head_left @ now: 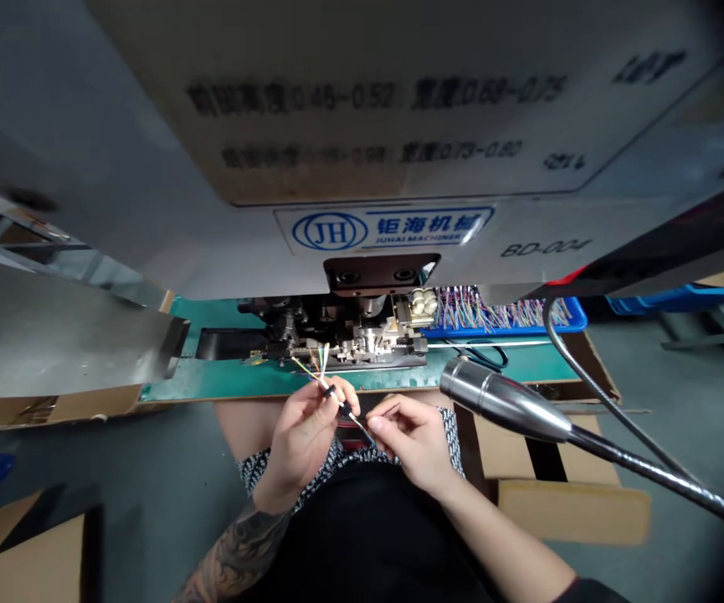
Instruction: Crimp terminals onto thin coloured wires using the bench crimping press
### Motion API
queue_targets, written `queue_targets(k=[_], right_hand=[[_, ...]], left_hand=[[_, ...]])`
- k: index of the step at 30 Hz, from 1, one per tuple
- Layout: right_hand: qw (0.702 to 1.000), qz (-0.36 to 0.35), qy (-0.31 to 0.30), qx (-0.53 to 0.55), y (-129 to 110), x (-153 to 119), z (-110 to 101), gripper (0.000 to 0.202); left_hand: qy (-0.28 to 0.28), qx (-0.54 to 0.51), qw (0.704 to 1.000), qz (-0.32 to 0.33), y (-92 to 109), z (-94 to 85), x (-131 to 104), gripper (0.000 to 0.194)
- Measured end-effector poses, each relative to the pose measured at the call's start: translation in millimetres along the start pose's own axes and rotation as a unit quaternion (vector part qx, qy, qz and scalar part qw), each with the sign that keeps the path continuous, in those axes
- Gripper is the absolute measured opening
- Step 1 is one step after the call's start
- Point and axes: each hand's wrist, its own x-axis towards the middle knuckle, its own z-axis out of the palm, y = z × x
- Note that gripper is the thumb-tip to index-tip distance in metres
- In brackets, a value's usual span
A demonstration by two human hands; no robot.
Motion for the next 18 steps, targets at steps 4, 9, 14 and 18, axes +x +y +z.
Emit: queue_targets(k=[4, 9, 14, 18], right_hand=[[0.995, 0.056, 0.017, 0.082, 3.0, 3.9, -11.1, 0.027], [0.988, 0.043, 0.042, 0.141, 2.9, 18.2, -28.8, 0.032], [0.990, 0.045, -0.135, -0.003, 1.5, 17.5, -25.9, 0.023], [0.990, 0.003, -0.125, -0.064, -4.1, 10.2, -25.0, 0.026]], left_hand=[[0.031, -0.012, 0.999, 0.028, 3.2, 0.2, -3.5, 0.023], [0.026, 0.027, 0.998, 0.053, 3.0, 1.1, -3.4, 0.024], [-0.026, 0.095, 0.994, 0.042, -5.8, 2.5, 2.4, 0.029], [-0.069, 0.190, 0.979, 0.021, -8.4, 0.7, 5.0, 0.032]])
